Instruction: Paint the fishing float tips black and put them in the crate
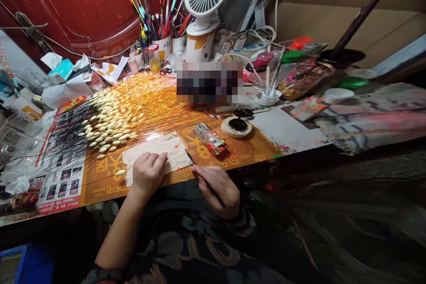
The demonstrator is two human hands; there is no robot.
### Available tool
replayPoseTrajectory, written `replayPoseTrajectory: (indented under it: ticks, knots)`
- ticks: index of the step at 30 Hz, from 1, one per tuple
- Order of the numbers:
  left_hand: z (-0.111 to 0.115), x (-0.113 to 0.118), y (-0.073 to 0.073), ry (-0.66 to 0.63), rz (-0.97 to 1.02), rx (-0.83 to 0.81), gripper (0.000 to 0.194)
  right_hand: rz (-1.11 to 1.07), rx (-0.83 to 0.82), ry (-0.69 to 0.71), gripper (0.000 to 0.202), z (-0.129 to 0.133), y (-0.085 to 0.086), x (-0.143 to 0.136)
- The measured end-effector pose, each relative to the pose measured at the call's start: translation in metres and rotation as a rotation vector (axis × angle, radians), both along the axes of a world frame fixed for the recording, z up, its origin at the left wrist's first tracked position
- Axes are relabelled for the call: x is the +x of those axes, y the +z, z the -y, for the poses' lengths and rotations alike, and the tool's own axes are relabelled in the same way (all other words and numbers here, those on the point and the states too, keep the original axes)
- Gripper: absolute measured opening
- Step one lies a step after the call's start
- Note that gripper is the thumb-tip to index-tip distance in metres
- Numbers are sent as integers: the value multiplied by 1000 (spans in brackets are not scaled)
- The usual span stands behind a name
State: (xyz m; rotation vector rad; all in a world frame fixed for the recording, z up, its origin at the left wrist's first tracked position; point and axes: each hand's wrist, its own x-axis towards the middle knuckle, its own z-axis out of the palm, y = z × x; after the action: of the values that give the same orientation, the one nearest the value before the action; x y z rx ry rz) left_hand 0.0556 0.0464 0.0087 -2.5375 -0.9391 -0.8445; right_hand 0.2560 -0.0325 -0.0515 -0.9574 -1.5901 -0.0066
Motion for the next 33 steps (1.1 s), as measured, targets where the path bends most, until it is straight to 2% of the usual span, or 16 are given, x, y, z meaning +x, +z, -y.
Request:
replayPoseTrajectory:
  ticks: [10, 23, 33]
  knots:
    - [1, 1, 0, 10, -14, -2, 10, 0, 16, 70, 57, 3, 3, -5]
    - [2, 0, -1, 8, -15, -15, 11, 31, -11, 24, 59, 2, -1, -8]
    - [2, -1, -4, 15, -16, -26, 13, 10, -13, 76, 58, 6, 3, -11]
